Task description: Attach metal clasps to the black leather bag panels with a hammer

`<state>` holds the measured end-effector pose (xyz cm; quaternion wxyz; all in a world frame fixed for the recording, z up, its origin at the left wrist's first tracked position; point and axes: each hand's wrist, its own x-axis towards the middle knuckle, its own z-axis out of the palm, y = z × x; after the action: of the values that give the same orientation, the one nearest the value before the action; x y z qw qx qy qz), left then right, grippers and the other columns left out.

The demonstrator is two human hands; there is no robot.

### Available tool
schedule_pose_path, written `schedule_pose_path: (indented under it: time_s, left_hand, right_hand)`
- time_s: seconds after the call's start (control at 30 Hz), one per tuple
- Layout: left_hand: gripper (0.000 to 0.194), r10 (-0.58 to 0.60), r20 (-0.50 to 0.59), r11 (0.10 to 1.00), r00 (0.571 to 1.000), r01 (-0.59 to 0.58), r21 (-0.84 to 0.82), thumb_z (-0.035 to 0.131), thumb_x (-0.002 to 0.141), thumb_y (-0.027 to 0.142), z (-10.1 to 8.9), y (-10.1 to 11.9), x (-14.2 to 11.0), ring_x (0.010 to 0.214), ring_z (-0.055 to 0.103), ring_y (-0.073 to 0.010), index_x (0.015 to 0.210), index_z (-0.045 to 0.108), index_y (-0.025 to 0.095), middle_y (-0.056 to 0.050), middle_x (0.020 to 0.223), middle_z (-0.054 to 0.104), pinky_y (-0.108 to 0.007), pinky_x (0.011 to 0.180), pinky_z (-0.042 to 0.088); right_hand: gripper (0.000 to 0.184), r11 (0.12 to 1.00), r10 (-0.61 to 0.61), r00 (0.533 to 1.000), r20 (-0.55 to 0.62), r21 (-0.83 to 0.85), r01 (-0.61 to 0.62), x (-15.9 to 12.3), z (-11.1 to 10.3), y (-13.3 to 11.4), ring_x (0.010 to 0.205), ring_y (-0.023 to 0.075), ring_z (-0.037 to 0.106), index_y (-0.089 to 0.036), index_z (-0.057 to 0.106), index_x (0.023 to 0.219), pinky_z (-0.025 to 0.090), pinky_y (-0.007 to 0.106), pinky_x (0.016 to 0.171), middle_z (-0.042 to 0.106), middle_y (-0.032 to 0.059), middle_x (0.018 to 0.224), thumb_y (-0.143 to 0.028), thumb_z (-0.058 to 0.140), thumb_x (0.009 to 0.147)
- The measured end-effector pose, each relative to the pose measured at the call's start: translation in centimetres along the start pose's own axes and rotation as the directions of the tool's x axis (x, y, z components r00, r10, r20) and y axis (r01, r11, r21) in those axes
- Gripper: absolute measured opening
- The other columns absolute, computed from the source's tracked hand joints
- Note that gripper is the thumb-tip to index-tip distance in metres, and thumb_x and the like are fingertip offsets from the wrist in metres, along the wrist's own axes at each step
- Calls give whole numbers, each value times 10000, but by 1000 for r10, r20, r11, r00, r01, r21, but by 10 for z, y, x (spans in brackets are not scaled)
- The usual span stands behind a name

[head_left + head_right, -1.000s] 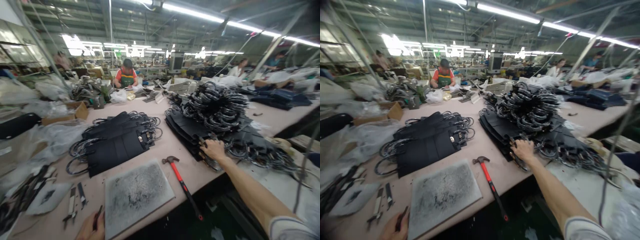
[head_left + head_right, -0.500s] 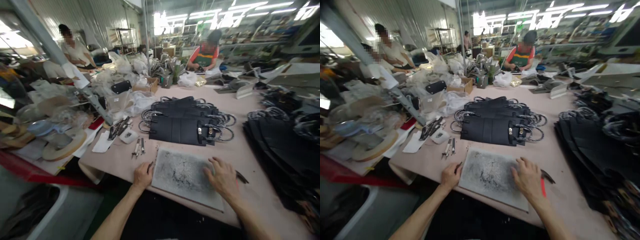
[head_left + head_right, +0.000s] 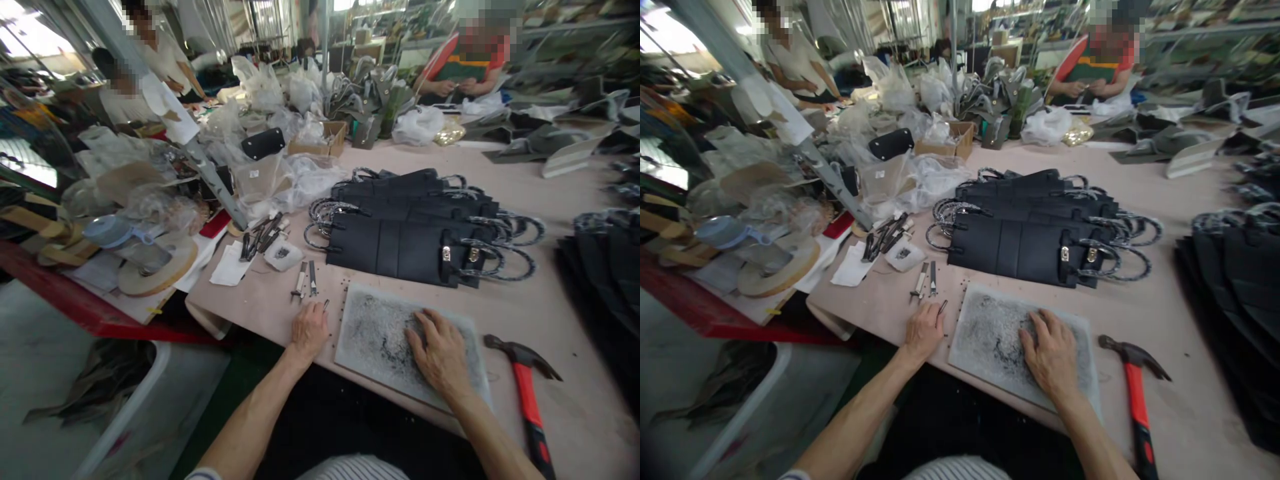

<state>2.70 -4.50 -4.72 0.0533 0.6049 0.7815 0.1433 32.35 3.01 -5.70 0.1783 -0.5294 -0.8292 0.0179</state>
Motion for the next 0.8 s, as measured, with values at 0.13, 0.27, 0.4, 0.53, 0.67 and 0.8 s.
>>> schedule_pose_path:
  time_s: [0.13,0.27,0.4,0.53,0.67,0.8]
  left_hand:
    - [108,-7,9,1000,1000,8,-23,557,952,208,-5,-13,-7,862,663,-209,996,655,197,-70,962,696,-297,696,459]
    - [135,-71,27,997,997,72,-28,535,957,205,-13,-23,-9,887,679,-201,989,666,217,-58,975,712,-285,717,474]
    - [173,-111,31,993,993,112,-33,508,968,228,-26,-21,9,924,695,-214,1015,674,217,-70,1034,727,-292,738,491]
    - [218,-145,50,988,988,147,-35,497,963,245,-39,-12,53,998,699,-254,1088,668,190,-123,1108,727,-332,832,507]
    - [252,-276,231,947,933,305,-101,620,863,208,-40,-5,100,1150,660,-349,1086,681,106,-236,1145,712,-415,979,472]
    - [280,-400,327,863,856,472,-182,699,711,75,-32,1,129,1207,627,-398,992,702,74,-292,1163,698,-435,984,471]
  right_hand:
    - [413,1000,12,1000,1,0,-12,0,4,1,1250,325,508,-185,565,1299,395,479,1048,549,167,1371,-425,439,987]
    - [416,1000,-1,999,-43,-23,0,1,5,0,1203,333,539,-171,587,1282,426,485,1007,574,172,1337,-428,465,979]
    - [396,997,-20,998,-56,-74,16,2,3,-3,1172,325,555,-140,598,1255,441,467,992,586,179,1316,-404,474,986]
    - [384,997,-8,998,-55,-83,4,3,1,-6,1179,324,553,-149,596,1261,441,466,990,583,174,1319,-390,485,984]
    - [379,997,1,999,-53,-76,-5,4,-1,-7,1179,322,543,-143,608,1244,428,465,1002,585,174,1314,-387,495,978]
    - [377,996,22,999,-49,-80,-25,4,-4,-11,1175,318,536,-145,612,1241,411,460,1013,582,172,1318,-381,496,972]
